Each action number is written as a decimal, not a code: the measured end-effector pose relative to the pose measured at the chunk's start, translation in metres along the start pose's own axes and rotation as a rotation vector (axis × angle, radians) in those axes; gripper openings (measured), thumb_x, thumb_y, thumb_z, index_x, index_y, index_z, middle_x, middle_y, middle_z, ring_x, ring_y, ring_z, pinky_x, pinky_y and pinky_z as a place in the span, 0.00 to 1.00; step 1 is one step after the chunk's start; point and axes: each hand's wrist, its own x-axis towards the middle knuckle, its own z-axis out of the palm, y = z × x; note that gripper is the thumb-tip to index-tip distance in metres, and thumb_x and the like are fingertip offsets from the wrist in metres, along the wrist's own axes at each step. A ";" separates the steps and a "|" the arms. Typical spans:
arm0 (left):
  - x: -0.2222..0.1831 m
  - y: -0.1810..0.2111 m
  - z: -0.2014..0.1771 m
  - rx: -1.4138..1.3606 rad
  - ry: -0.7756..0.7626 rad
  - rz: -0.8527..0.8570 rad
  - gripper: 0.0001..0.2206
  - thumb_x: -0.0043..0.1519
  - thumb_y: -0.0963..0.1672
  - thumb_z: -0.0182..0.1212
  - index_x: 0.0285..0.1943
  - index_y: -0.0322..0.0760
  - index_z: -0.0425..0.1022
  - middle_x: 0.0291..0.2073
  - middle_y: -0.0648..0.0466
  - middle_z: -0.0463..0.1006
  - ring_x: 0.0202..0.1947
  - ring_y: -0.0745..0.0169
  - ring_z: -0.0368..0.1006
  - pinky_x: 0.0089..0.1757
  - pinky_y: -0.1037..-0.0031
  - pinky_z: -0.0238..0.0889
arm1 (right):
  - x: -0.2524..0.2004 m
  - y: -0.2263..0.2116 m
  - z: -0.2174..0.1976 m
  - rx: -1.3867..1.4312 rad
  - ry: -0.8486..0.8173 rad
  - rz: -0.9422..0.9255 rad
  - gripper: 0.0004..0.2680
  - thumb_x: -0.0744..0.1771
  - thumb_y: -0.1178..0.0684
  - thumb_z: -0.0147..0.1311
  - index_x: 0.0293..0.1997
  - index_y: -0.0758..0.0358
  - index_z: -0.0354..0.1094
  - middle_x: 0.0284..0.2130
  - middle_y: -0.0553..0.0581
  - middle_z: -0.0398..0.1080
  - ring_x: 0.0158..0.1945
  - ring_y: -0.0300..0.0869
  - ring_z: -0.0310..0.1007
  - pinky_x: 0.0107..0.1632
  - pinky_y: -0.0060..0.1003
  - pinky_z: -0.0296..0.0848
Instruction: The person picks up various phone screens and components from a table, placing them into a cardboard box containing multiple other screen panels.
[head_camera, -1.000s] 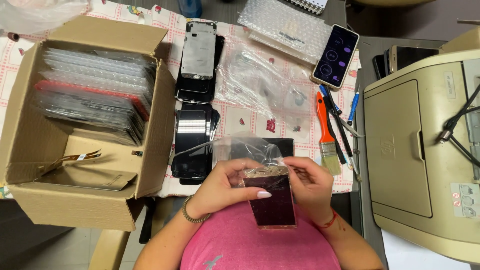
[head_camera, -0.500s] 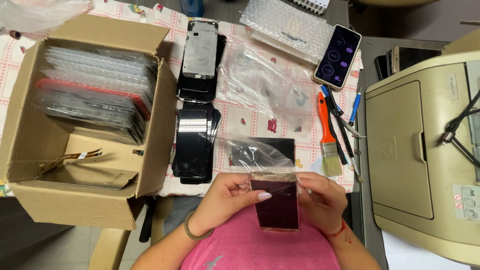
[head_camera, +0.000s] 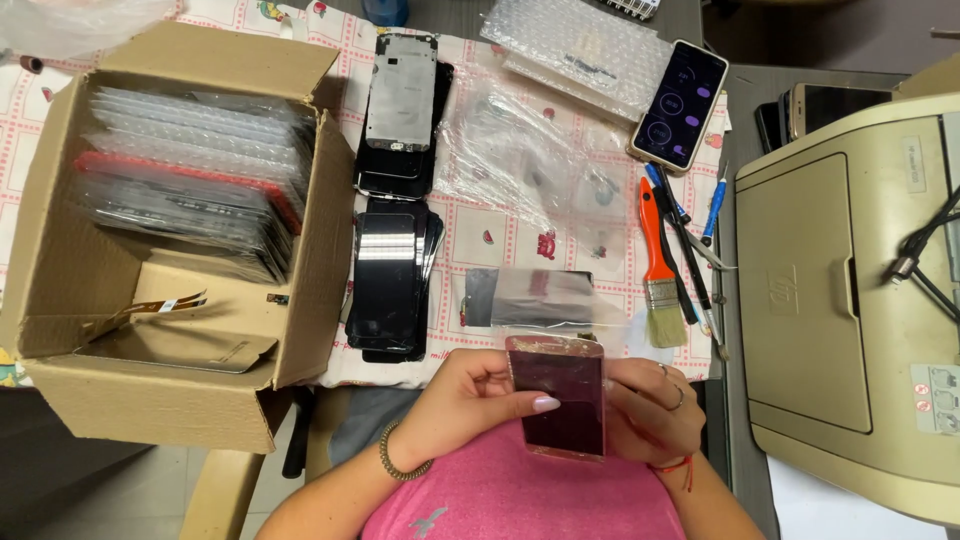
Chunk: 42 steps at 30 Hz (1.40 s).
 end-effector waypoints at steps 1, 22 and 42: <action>-0.001 -0.002 -0.003 0.000 0.001 0.000 0.10 0.57 0.37 0.71 0.47 0.29 0.82 0.40 0.54 0.85 0.40 0.75 0.76 0.46 0.81 0.75 | 0.005 -0.003 -0.001 0.001 0.000 0.000 0.03 0.66 0.61 0.54 0.41 0.68 0.71 0.39 0.68 0.74 0.35 0.56 0.79 0.34 0.41 0.73; 0.002 0.012 -0.024 0.429 -0.136 -0.131 0.08 0.58 0.48 0.72 0.33 0.41 0.82 0.33 0.67 0.83 0.36 0.82 0.71 0.39 0.85 0.63 | 0.005 -0.017 -0.013 0.419 -0.225 0.646 0.03 0.64 0.64 0.58 0.37 0.64 0.74 0.34 0.57 0.73 0.37 0.42 0.74 0.41 0.32 0.72; 0.005 0.054 -0.003 0.263 0.214 0.176 0.14 0.63 0.47 0.63 0.27 0.35 0.81 0.23 0.54 0.83 0.27 0.73 0.77 0.38 0.82 0.70 | 0.065 -0.027 0.000 0.513 0.103 0.912 0.04 0.64 0.62 0.61 0.35 0.68 0.69 0.27 0.54 0.66 0.29 0.35 0.61 0.30 0.25 0.60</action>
